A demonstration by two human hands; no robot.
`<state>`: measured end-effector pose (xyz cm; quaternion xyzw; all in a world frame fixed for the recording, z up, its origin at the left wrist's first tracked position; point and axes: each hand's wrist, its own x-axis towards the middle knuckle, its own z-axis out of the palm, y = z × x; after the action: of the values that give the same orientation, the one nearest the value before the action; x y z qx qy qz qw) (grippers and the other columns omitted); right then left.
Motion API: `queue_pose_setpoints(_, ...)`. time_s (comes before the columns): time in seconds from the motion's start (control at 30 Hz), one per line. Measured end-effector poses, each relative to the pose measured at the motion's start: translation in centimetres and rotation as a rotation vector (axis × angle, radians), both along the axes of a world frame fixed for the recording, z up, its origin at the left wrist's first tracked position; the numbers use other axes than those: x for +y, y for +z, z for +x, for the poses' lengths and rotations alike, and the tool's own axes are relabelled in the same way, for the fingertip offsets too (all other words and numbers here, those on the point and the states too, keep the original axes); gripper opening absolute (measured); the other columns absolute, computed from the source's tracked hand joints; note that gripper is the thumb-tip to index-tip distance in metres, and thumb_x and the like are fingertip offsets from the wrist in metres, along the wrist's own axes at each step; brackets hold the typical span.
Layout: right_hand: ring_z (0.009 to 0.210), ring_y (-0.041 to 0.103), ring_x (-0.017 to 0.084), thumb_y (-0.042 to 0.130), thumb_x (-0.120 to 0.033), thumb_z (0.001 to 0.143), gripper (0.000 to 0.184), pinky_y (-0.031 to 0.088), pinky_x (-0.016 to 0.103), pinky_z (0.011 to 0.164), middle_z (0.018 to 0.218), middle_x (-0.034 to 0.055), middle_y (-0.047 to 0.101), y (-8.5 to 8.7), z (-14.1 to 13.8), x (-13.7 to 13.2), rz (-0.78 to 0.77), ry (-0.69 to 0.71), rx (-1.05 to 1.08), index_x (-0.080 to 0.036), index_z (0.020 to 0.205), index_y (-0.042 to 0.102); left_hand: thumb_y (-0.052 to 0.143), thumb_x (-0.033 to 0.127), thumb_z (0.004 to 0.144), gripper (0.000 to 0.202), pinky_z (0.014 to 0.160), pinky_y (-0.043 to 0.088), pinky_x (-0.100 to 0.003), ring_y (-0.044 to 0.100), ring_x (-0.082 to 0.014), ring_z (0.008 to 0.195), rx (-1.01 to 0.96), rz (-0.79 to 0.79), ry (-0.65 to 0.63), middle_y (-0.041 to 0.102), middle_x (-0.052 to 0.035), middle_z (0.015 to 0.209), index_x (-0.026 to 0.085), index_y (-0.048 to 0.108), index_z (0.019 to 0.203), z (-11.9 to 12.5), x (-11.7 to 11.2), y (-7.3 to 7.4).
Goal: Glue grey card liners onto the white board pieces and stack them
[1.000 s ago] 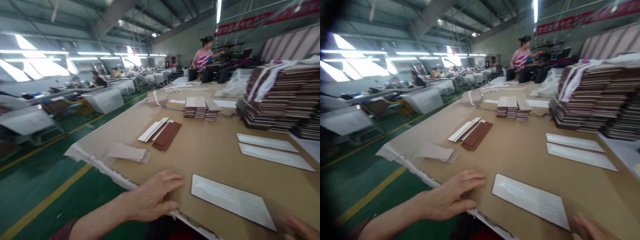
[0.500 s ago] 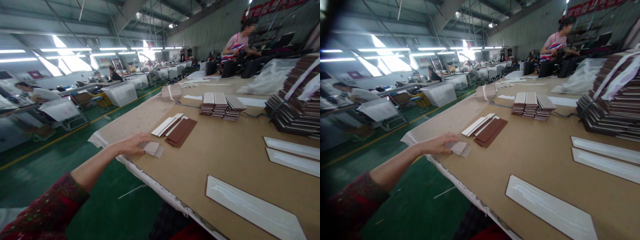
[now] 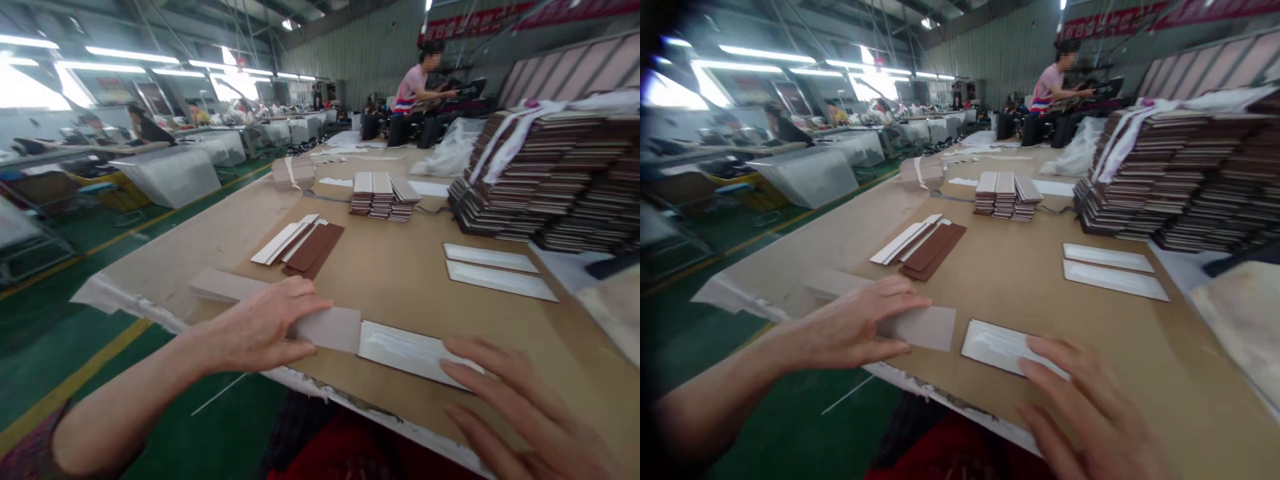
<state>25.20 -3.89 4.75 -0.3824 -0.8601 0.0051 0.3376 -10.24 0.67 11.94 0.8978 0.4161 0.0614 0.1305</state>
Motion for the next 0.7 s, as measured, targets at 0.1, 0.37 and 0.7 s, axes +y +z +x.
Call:
queue_pose_setpoints(0.1, 0.134, 0.046, 0.03, 0.059, -0.028, 0.094, 0.043, 0.047, 0.048, 0.108, 0.144, 0.0111, 0.051, 1.5, -2.2, 0.2, 0.002, 0.075, -0.174, -0.018, 0.135, 0.054, 0.064, 0.025, 0.084, 0.048, 0.086, 0.047, -0.036, 0.056, -0.0221, 0.1, -0.062, -0.006, -0.082, 0.057, -0.0064, 0.112, 0.023, 0.051, 0.13, 4.7, -0.5, -1.0)
queue_pose_setpoints(0.37, 0.125, 0.054, 0.028, 0.06, -0.024, 0.094, 0.041, 0.05, 0.05, 0.104, 0.138, 0.0148, 0.056, 0.5, -1.0, 0.5, 0.066, 0.028, -0.239, -0.014, 0.133, 0.054, 0.065, 0.027, 0.081, 0.04, 0.077, 0.047, -0.034, 0.056, -0.0209, 0.092, -0.106, 0.005, -0.147, 0.057, -0.0035, 0.102, 0.02, 0.058, 0.119, 8.5, 0.3, -2.5)
queue_pose_setpoints(0.7, 0.117, 0.06, 0.02, 0.063, -0.029, 0.093, 0.039, 0.052, 0.035, 0.102, 0.132, 0.0071, 0.06, 0.8, 1.3, 1.1, -0.081, -0.032, -0.107, -0.023, 0.131, 0.056, 0.069, 0.041, 0.084, 0.059, 0.093, 0.047, -0.04, 0.056, -0.0251, 0.11, -0.177, 0.095, -0.199, 0.059, -0.0077, 0.123, 0.022, 0.048, 0.136, 9.4, 1.5, -2.7)
